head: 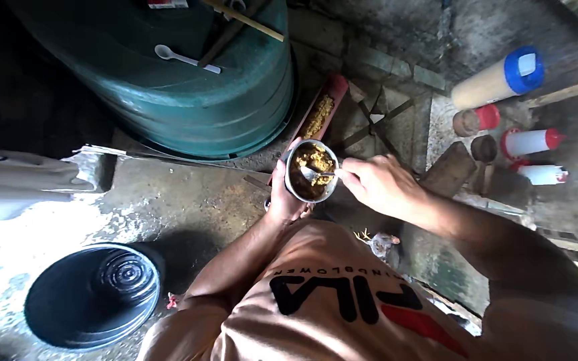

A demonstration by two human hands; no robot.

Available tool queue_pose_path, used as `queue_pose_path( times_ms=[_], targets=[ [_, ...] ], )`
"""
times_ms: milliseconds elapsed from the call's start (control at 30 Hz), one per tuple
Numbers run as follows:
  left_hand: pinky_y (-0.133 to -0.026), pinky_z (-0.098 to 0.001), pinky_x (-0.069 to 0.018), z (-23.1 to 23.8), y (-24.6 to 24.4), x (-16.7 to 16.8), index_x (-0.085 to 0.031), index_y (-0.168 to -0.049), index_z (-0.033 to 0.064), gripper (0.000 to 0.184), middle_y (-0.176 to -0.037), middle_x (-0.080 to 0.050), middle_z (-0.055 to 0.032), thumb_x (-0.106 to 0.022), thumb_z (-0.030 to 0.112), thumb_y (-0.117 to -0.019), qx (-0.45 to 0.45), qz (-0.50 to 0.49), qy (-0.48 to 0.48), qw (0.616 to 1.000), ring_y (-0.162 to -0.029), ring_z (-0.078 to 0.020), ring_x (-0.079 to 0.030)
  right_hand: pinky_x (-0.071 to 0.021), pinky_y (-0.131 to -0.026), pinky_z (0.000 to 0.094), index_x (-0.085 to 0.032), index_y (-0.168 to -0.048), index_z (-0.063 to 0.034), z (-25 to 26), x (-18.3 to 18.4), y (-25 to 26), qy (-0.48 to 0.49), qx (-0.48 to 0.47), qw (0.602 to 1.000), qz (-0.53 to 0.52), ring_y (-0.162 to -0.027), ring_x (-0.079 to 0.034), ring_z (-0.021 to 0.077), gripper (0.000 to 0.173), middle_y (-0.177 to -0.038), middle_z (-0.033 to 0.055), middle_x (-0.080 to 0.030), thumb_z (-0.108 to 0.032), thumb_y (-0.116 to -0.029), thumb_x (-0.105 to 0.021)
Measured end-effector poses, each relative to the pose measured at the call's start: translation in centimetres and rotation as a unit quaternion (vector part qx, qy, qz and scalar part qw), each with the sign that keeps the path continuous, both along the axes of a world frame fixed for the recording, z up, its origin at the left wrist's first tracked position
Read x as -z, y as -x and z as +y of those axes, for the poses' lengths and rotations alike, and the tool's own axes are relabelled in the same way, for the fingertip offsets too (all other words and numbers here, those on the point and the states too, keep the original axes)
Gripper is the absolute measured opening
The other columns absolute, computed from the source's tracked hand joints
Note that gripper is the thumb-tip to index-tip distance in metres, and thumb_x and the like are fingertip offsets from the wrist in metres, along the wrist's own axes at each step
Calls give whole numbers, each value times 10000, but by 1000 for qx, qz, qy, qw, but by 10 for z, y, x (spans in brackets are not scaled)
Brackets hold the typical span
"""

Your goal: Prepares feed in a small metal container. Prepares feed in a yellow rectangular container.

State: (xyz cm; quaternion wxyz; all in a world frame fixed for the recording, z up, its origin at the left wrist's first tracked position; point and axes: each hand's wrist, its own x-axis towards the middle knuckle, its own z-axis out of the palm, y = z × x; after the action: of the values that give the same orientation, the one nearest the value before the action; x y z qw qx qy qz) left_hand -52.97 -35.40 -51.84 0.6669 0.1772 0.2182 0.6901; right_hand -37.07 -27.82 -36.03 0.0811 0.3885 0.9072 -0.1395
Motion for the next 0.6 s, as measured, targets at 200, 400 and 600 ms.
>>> queue_pose_path(
  times_ms=[200,400,600],
  targets=[
    [-1019,-458,-533,10,6,1,-324,-1595,281,791,-1462,-551,-26,-430,734,-956,-48,55,-48,996,-1293,-199,-569,-487,-566,386,-647,-842,-190,-17,-13,-2,53,22,998,-23,-590,-605,144,331,-599,-36,-569,-369,-1070,-488],
    [-1042,-512,-512,14,9,-1,-314,-1603,263,823,-1492,-526,-51,-432,746,-947,-70,62,-63,994,-1337,-239,-536,-561,-714,468,-702,-933,-92,-16,-2,-5,-92,1,995,-35,-835,-691,308,349,-835,109,-675,-348,-1053,-499],
    [-996,-476,-541,14,13,-10,-464,-1488,265,754,-1384,-601,-34,-482,759,-919,-54,15,-59,997,-1260,-207,-591,-540,-727,458,-662,-903,-59,-23,4,-1,-235,15,972,8,-841,-685,325,329,-849,132,-674,-307,-1056,-509]
  ],
)
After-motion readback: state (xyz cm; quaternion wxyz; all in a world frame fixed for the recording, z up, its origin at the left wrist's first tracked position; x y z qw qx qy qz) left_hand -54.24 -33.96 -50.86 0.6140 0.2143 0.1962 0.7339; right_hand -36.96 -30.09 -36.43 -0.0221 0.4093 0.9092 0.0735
